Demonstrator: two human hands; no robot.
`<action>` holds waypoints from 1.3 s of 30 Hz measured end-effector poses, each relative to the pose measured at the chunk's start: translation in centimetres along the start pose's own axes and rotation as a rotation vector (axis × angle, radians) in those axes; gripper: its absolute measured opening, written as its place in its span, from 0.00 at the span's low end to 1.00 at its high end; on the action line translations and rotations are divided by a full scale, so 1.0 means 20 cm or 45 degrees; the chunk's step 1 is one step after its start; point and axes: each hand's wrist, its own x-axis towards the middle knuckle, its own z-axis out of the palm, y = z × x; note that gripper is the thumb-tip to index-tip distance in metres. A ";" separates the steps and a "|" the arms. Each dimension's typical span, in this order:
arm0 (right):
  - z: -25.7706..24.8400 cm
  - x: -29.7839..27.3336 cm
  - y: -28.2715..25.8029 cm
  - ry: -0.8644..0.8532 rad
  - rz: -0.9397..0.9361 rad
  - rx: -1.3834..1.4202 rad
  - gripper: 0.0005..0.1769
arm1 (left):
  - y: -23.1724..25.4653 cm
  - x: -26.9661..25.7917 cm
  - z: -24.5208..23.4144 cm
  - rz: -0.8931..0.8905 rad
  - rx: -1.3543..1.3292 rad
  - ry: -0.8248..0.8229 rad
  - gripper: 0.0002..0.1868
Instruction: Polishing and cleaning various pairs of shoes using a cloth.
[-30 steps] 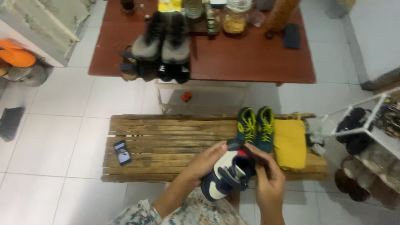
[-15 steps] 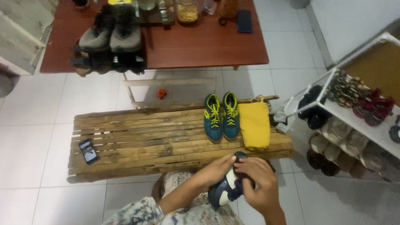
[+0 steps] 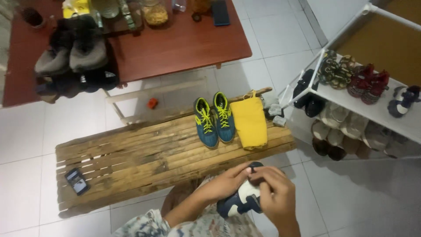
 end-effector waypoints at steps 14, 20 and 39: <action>0.13 0.41 0.12 1.015 0.709 1.105 0.27 | 0.36 0.59 0.01 0.221 -0.397 0.658 0.32; -0.06 0.70 0.35 0.997 0.967 1.002 0.17 | 0.47 0.75 0.01 0.158 -0.114 0.270 0.34; 0.06 0.64 0.60 0.704 0.975 0.492 0.28 | 0.64 1.10 0.11 0.556 -0.259 0.837 0.36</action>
